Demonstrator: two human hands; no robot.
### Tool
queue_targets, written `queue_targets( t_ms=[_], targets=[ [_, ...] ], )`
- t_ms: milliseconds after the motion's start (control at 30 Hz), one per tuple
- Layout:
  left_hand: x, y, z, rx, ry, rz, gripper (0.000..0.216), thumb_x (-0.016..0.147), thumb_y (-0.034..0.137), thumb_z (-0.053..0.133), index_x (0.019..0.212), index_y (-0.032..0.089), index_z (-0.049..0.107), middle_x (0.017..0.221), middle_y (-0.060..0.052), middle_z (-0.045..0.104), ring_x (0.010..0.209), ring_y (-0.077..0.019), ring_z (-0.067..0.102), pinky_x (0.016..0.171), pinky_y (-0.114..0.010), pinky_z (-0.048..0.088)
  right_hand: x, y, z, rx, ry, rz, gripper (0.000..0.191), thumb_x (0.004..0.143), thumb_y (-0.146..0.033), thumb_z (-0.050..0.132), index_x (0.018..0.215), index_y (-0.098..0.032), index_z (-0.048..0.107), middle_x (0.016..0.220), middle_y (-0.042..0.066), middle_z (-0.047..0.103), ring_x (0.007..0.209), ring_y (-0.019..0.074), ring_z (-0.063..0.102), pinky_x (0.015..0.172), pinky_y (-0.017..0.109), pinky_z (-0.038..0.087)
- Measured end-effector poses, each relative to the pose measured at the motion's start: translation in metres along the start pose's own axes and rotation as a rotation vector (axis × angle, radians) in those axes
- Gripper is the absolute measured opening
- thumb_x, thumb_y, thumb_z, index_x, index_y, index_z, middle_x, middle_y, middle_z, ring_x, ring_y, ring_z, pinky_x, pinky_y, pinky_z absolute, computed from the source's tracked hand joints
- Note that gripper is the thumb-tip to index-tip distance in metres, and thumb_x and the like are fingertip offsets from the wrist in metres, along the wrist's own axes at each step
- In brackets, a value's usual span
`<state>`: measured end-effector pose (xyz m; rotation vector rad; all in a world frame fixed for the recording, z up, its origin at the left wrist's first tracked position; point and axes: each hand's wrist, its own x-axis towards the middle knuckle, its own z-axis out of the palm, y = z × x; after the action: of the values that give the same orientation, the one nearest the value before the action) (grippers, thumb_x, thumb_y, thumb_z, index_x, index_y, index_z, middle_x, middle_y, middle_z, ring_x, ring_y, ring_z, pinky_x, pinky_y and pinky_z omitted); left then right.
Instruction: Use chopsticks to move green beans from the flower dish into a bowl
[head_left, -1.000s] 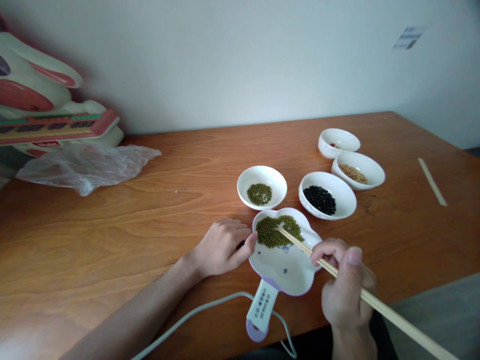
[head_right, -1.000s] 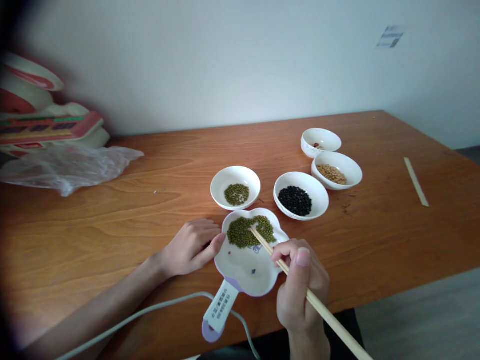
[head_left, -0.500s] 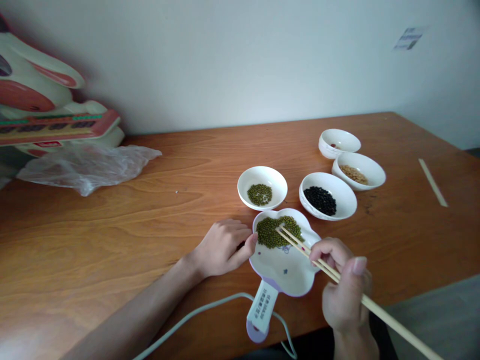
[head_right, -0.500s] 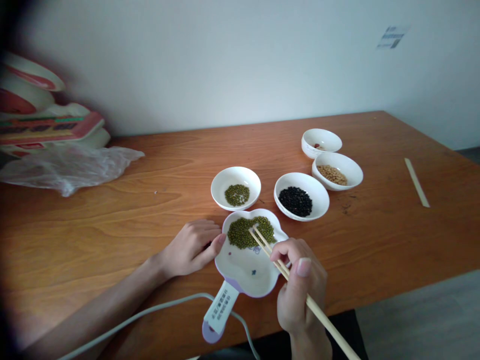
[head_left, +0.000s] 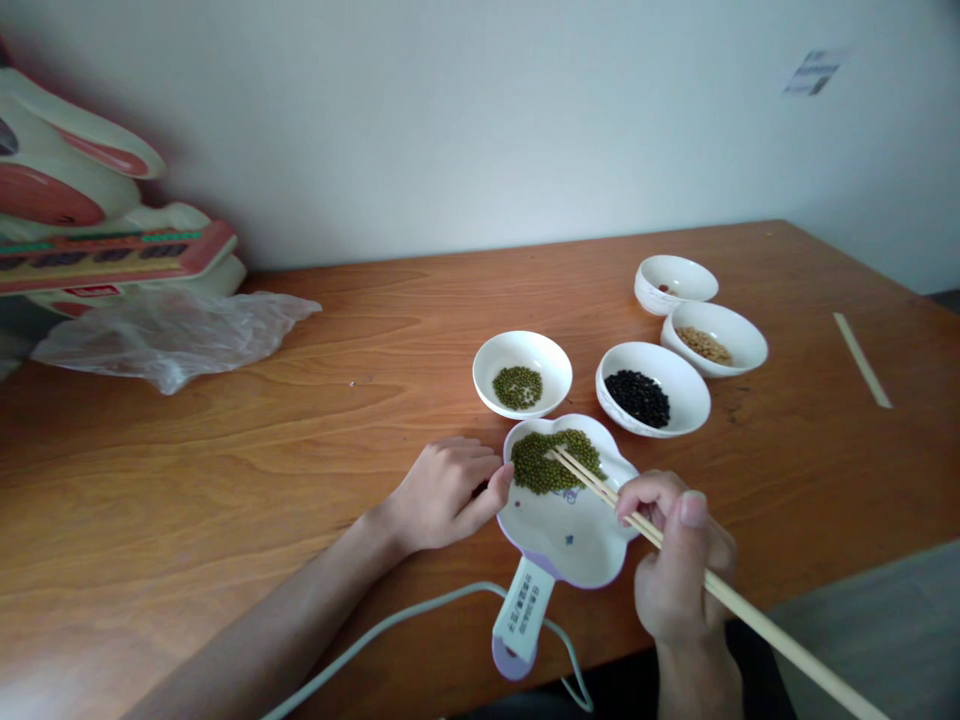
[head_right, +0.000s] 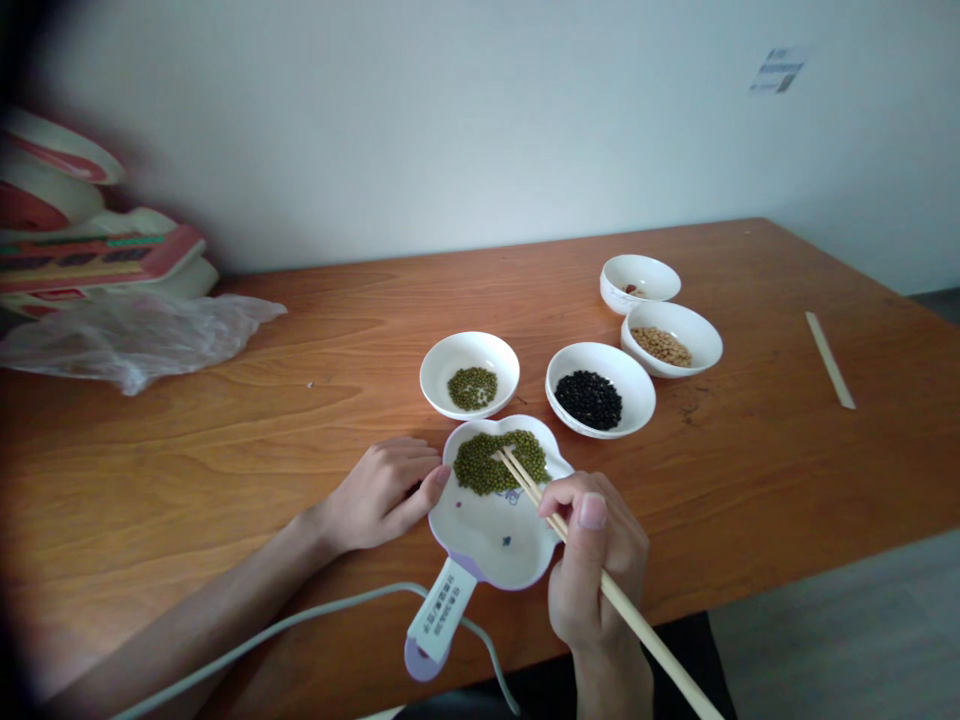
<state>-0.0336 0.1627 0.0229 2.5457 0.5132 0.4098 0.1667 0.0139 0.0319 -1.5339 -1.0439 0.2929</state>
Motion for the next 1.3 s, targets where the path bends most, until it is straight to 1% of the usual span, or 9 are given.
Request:
queue_targets(
  t_ms=[167,300,400,533,733,867,1100,1300],
  targets=[
    [0.000,-0.001,0.000,0.012,0.004,0.004,0.047,0.113,0.032,0.033,0.071,0.020,0.051,0.068,-0.002,0.061,0.064,-0.0169,0.050,0.068,-0.033,0.039,0.000,0.000,-0.003,-0.014,-0.030,-0.003,0.063,0.111,-0.057,0.026,0.071,-0.022,0.060,0.069,0.003,0.055,0.064,0.0185,0.051,0.062,0.036,0.037],
    [-0.001,0.000,0.001,0.001,-0.003,0.004,0.047,0.113,0.032,0.033,0.071,0.020,0.050,0.068,-0.002,0.061,0.064,-0.0169,0.050,0.068,-0.033,0.039,0.001,0.005,-0.005,-0.023,-0.031,-0.056,0.063,0.111,-0.054,0.026,0.069,-0.022,0.061,0.066,0.003,0.055,0.061,0.0176,0.048,0.059,0.035,0.035],
    [-0.001,0.000,0.001,-0.002,-0.003,0.001,0.047,0.113,0.032,0.033,0.071,0.020,0.050,0.069,-0.002,0.061,0.065,-0.0170,0.051,0.069,-0.032,0.039,0.002,0.007,-0.007,-0.048,-0.037,-0.084,0.063,0.111,-0.053,0.025,0.069,-0.022,0.061,0.065,0.003,0.055,0.060,0.0178,0.048,0.058,0.034,0.035],
    [0.000,-0.001,0.002,0.001,0.000,0.001,0.047,0.113,0.032,0.033,0.071,0.020,0.050,0.069,-0.002,0.062,0.065,-0.0170,0.051,0.069,-0.032,0.040,0.002,0.005,-0.010,-0.082,-0.064,-0.103,0.068,0.110,-0.058,0.020,0.069,-0.022,0.061,0.065,0.003,0.056,0.059,0.0185,0.049,0.057,0.035,0.035],
    [0.000,0.000,0.000,-0.004,0.004,0.008,0.047,0.113,0.031,0.034,0.071,0.020,0.051,0.069,-0.003,0.062,0.065,-0.0169,0.052,0.069,-0.032,0.041,0.003,0.005,-0.010,-0.095,-0.053,-0.108,0.067,0.111,-0.056,0.022,0.067,-0.023,0.060,0.063,0.003,0.055,0.059,0.0183,0.049,0.056,0.034,0.034],
    [0.000,0.002,-0.001,0.009,0.009,0.008,0.048,0.113,0.031,0.034,0.071,0.020,0.052,0.068,-0.002,0.063,0.064,-0.0168,0.052,0.068,-0.032,0.041,0.002,0.005,-0.008,-0.075,-0.016,-0.108,0.064,0.111,-0.053,0.025,0.067,-0.023,0.061,0.063,0.004,0.056,0.060,0.0186,0.049,0.057,0.035,0.033],
    [0.001,0.002,-0.001,0.017,0.022,0.014,0.049,0.113,0.031,0.033,0.070,0.020,0.053,0.067,-0.002,0.062,0.063,-0.0167,0.053,0.067,-0.032,0.041,0.002,0.006,-0.008,-0.053,0.026,-0.147,0.065,0.111,-0.050,0.024,0.066,-0.023,0.061,0.062,0.005,0.058,0.060,0.0198,0.049,0.057,0.036,0.033],
    [0.001,0.002,-0.001,0.018,0.012,0.017,0.048,0.113,0.031,0.033,0.071,0.020,0.052,0.067,-0.002,0.062,0.063,-0.0168,0.052,0.068,-0.032,0.040,0.001,0.011,-0.010,-0.074,-0.027,-0.116,0.071,0.109,-0.059,0.017,0.068,-0.022,0.062,0.063,0.004,0.056,0.060,0.0193,0.049,0.056,0.036,0.034]
  ],
)
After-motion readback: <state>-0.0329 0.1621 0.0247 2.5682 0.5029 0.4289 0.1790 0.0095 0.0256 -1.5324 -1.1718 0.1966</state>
